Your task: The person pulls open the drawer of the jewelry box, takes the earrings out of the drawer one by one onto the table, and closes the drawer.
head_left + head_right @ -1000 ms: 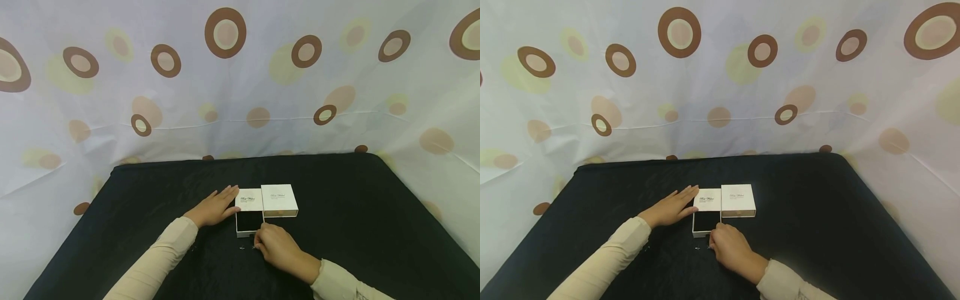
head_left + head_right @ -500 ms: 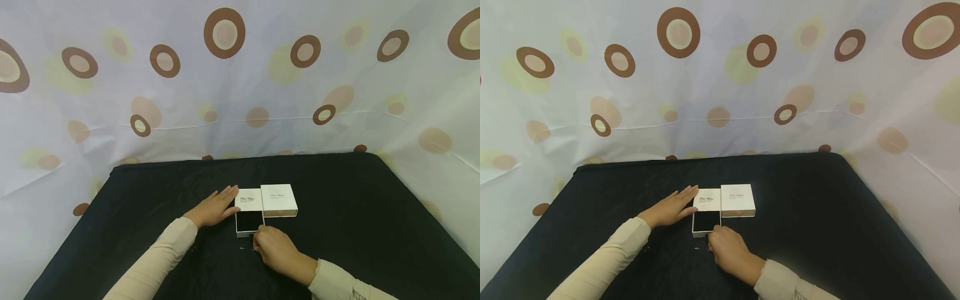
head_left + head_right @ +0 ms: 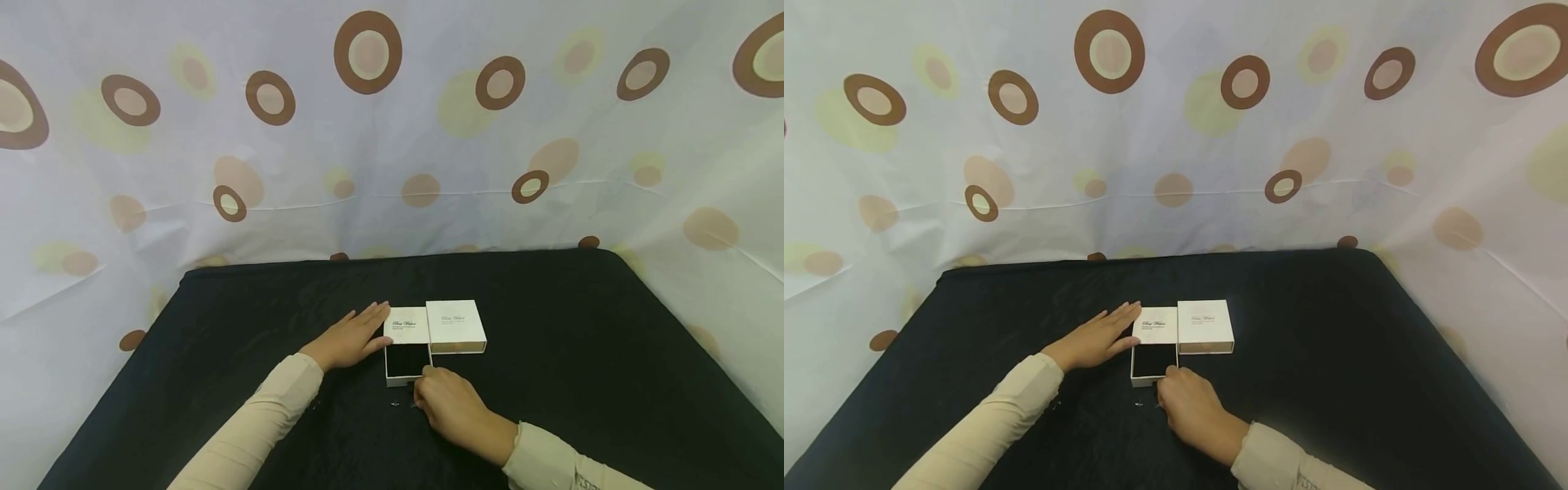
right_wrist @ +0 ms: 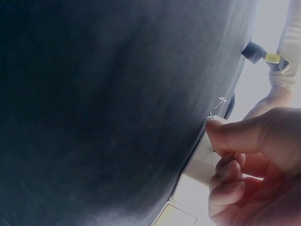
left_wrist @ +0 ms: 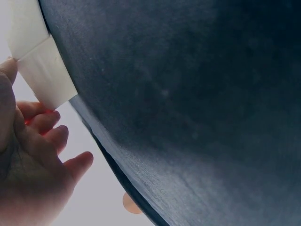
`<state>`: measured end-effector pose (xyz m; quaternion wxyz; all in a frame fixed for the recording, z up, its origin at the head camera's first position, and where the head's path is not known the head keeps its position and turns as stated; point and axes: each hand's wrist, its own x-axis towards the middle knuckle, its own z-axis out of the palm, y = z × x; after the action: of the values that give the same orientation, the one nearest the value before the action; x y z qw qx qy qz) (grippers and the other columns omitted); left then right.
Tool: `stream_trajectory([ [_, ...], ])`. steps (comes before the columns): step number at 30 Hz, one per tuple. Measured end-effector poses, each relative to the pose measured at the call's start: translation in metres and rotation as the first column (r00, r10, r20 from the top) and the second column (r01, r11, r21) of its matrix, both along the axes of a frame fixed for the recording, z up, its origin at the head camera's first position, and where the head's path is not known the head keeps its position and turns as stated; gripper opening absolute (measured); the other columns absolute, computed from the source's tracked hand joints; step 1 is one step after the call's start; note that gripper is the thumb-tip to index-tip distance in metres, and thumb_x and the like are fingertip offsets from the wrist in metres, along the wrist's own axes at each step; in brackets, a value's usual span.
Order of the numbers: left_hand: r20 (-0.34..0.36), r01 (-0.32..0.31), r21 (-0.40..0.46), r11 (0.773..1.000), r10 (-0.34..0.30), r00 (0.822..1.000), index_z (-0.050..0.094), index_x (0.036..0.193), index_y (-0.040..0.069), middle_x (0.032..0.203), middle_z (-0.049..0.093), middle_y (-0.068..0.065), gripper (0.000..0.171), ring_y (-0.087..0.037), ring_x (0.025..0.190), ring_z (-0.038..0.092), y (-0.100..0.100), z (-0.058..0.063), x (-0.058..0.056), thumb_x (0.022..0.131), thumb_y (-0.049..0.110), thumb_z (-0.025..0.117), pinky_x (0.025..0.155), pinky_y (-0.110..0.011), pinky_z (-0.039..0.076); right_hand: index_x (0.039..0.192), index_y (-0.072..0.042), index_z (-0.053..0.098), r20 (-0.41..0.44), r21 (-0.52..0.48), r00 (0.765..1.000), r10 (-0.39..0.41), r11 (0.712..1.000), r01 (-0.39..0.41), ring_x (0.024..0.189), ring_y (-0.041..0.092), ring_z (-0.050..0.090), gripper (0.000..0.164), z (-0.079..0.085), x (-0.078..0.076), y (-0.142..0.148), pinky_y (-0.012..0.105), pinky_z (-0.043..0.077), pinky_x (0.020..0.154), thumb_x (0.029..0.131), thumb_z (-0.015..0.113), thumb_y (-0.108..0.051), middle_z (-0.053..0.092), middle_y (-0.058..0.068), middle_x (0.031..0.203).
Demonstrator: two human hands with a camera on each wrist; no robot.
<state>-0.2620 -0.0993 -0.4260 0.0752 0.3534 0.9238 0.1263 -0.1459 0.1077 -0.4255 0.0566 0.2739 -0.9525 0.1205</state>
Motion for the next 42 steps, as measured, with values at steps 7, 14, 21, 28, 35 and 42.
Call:
stream_trajectory([
  [7,0.005,-0.007,-0.011,1.000,0.008,1.000,0.020,0.154,0.008,0.160,0.017,-0.005,0.068,-0.024,0.146,0.016,0.000,0.000,0.000,0.101,0.047,0.038,0.115,-0.053,0.018,0.069,-0.015,0.067,-0.007,-0.019,1.000,0.000,1.000,0.000,0.064,0.009,0.052,0.015,0.000,0.000,0.000,0.024,0.046,0.055,0.078,0.078,-0.008,0.052,-0.006,0.068],
  [14,-0.003,-0.010,-0.016,1.000,0.010,1.000,0.020,0.154,0.008,0.160,0.018,-0.004,0.068,-0.023,0.147,0.016,0.000,0.000,0.000,0.101,0.047,0.038,0.115,-0.053,0.018,0.069,-0.015,0.068,-0.027,-0.031,1.000,0.004,1.000,-0.004,0.064,0.010,0.054,0.014,0.000,0.001,0.001,0.025,0.047,0.055,0.076,0.079,-0.009,0.053,-0.006,0.068],
  [21,-0.001,-0.007,-0.024,1.000,0.007,1.000,0.020,0.153,0.007,0.160,0.018,-0.005,0.068,-0.023,0.147,0.016,0.001,0.001,0.000,0.101,0.046,0.039,0.115,-0.053,0.018,0.069,-0.016,0.068,0.012,-0.040,1.000,-0.020,0.999,0.021,0.062,0.008,0.053,0.015,0.003,0.001,0.001,0.025,0.045,0.052,0.080,0.077,-0.017,0.055,-0.007,0.066],
  [28,-0.001,-0.010,-0.026,1.000,0.010,1.000,0.021,0.153,0.007,0.160,0.018,-0.004,0.068,-0.024,0.146,0.017,0.001,0.003,0.001,0.101,0.046,0.039,0.115,-0.054,0.018,0.080,-0.009,0.075,0.148,-0.203,0.986,-0.074,0.974,0.104,0.052,0.001,0.049,0.013,0.014,-0.001,0.001,0.022,0.041,0.047,0.087,0.070,-0.018,0.063,-0.005,0.068],
  [35,0.005,-0.009,-0.025,1.000,0.009,1.000,0.020,0.154,0.008,0.160,0.017,-0.004,0.068,-0.024,0.147,0.016,0.001,0.002,0.000,0.101,0.048,0.038,0.115,-0.053,0.018,0.077,-0.009,0.075,0.233,-0.319,0.968,-0.089,0.934,0.162,0.044,0.002,0.043,0.017,0.011,-0.003,0.007,0.021,0.036,0.042,0.090,0.066,-0.016,0.052,-0.011,0.055],
  [42,0.009,-0.008,-0.018,1.000,0.008,1.000,0.019,0.154,0.008,0.160,0.016,-0.004,0.069,-0.023,0.147,0.015,0.001,0.001,0.000,0.101,0.048,0.037,0.116,-0.052,0.017,0.081,-0.003,0.076,0.350,-0.434,0.936,-0.021,0.882,0.182,0.045,0.002,0.042,0.019,0.006,-0.003,0.013,0.020,0.034,0.041,0.091,0.064,-0.013,0.052,-0.008,0.054],
])
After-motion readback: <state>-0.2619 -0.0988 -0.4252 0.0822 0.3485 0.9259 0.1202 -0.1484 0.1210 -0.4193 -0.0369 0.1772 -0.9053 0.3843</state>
